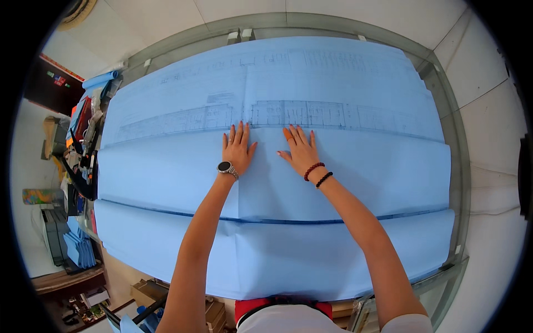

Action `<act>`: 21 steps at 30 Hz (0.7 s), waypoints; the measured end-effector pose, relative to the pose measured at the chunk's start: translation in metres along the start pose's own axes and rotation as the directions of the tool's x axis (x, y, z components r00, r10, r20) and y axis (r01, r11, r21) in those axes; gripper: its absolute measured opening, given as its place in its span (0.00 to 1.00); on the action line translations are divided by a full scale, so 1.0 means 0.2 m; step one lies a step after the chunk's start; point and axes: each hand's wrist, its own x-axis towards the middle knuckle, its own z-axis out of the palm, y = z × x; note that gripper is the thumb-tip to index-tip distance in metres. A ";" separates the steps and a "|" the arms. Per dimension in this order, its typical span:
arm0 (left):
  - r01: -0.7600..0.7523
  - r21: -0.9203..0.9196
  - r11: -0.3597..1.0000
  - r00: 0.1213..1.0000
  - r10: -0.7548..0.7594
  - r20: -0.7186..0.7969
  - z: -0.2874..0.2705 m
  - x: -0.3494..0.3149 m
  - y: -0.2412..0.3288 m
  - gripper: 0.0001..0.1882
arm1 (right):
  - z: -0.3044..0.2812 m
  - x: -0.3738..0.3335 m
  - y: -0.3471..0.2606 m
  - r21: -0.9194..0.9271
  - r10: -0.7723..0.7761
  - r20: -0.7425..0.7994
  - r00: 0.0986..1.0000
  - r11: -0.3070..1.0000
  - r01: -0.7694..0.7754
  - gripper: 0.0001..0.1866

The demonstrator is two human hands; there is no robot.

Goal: The person folds large blue blueprint sheets on a glass table. They smooth the paper, use a wooden ruler to crease folds, and repeatedly fold the sheets into smaller sections. The person handles the sheets one at a time, aligning edges and pressing down to create crisp folds.

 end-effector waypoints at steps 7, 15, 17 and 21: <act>0.030 -0.043 0.999 0.999 -0.029 0.022 0.08 0.05 0.00 0.37 | 0.07 0.02 0.04 -0.020 0.014 -0.047 0.999 1.000 -0.015 0.40; 0.149 -0.088 0.985 0.987 -0.142 0.077 0.06 -0.03 -0.30 0.36 | 0.02 -0.04 0.25 -0.016 0.088 -0.085 0.992 0.996 -0.089 0.40; 0.249 -0.042 0.968 0.967 -0.245 0.075 0.05 -0.09 -0.50 0.35 | -0.01 -0.10 0.43 -0.035 0.101 -0.149 0.984 0.994 -0.108 0.41; 0.552 0.061 0.832 0.818 -0.554 0.151 -0.06 -0.32 -0.93 0.36 | -0.15 -0.21 0.73 -0.111 0.223 -0.147 0.964 0.964 -0.240 0.41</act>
